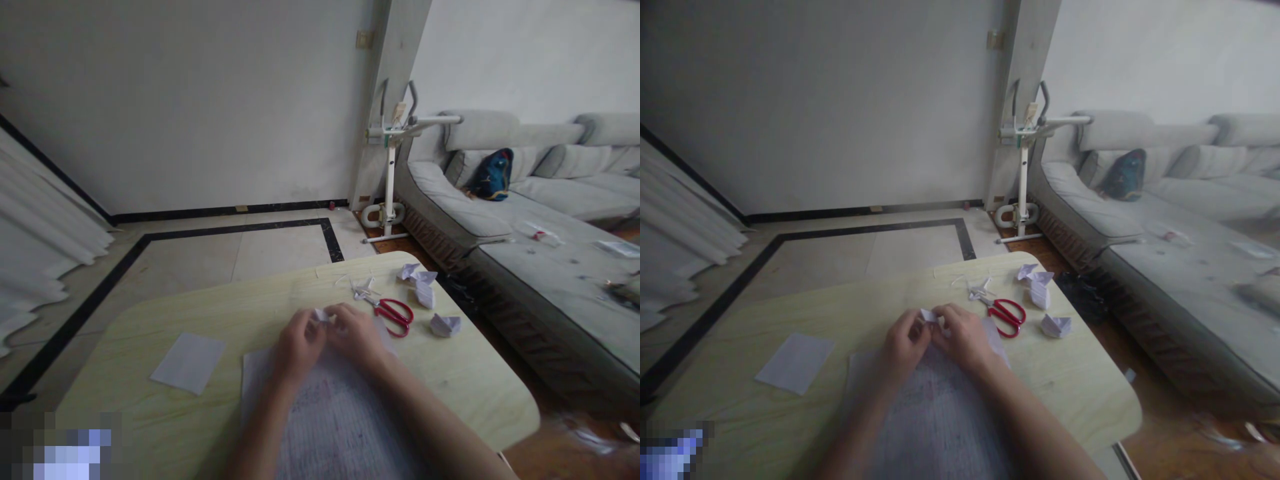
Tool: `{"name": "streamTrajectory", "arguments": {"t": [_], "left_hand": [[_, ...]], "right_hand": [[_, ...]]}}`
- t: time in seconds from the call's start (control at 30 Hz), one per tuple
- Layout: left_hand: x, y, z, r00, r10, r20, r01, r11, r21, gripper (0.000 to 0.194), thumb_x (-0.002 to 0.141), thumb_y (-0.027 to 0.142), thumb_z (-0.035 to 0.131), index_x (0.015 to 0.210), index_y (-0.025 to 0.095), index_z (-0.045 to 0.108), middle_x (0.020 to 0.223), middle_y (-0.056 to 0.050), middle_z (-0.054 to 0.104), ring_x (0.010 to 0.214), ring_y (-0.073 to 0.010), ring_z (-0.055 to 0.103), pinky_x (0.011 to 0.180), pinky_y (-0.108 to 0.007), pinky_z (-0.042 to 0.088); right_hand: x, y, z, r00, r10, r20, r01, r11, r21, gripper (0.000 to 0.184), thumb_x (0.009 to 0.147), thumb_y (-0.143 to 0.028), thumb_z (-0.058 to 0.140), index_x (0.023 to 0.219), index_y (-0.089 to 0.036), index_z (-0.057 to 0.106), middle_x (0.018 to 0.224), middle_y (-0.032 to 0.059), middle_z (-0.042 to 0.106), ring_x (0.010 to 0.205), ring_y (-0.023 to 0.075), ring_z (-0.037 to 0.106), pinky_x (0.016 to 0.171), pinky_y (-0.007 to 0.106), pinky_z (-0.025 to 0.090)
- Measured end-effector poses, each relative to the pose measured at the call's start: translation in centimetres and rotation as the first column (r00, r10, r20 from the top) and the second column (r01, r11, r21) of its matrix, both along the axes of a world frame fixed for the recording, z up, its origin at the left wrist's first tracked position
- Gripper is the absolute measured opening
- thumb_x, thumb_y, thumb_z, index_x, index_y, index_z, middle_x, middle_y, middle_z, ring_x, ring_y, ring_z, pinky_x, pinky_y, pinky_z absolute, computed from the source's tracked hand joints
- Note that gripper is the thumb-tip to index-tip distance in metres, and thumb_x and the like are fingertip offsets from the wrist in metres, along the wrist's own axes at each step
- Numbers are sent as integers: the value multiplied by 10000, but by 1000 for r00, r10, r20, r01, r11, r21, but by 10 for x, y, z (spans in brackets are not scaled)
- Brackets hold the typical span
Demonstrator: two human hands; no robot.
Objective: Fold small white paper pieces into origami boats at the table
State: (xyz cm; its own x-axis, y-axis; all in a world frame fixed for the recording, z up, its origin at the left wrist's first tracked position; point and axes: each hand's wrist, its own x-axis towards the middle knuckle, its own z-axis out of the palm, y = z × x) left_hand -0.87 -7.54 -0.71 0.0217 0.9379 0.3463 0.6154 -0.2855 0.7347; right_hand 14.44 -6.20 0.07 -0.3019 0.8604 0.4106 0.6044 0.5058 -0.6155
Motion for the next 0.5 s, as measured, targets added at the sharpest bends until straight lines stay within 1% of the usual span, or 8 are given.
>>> {"name": "streamTrajectory", "arguments": {"t": [0.13, 0.23, 0.4, 0.5], "left_hand": [[0, 0, 2, 999, -32, 34, 32, 999, -22, 78, 825, 248, 531, 871, 198, 569, 793, -12, 639, 721, -146, 615, 672, -241, 469], [0, 0, 3, 998, -53, 20, 54, 998, -38, 78, 831, 244, 519, 855, 192, 572, 771, -15, 634, 704, -146, 609, 646, -237, 461], [0, -1, 4, 999, -36, -31, 36, 999, -19, 61, 833, 214, 498, 800, 192, 543, 735, -11, 604, 687, -148, 595, 635, -244, 450], [0, -2, 5, 999, -35, -17, 34, 999, -28, 56, 835, 229, 507, 828, 193, 549, 762, -14, 618, 701, -148, 604, 646, -244, 458]], "right_hand": [[1, -1, 0, 999, -11, -40, 8, 998, -55, 212, 768, -168, 603, 975, -213, 610, 808, 21, 670, 619, 121, 614, 589, 210, 468], [2, -1, 0, 999, 0, -45, -3, 998, -65, 219, 766, -167, 608, 980, -209, 617, 794, 18, 674, 616, 120, 617, 586, 207, 463], [1, 1, -2, 999, 4, -44, -6, 999, -47, 233, 767, -158, 599, 995, -201, 628, 811, 26, 678, 627, 118, 621, 590, 205, 460], [1, 1, -2, 998, 5, -61, -9, 998, -64, 220, 768, -156, 589, 980, -199, 630, 821, 30, 680, 617, 114, 619, 582, 205, 462]]}}
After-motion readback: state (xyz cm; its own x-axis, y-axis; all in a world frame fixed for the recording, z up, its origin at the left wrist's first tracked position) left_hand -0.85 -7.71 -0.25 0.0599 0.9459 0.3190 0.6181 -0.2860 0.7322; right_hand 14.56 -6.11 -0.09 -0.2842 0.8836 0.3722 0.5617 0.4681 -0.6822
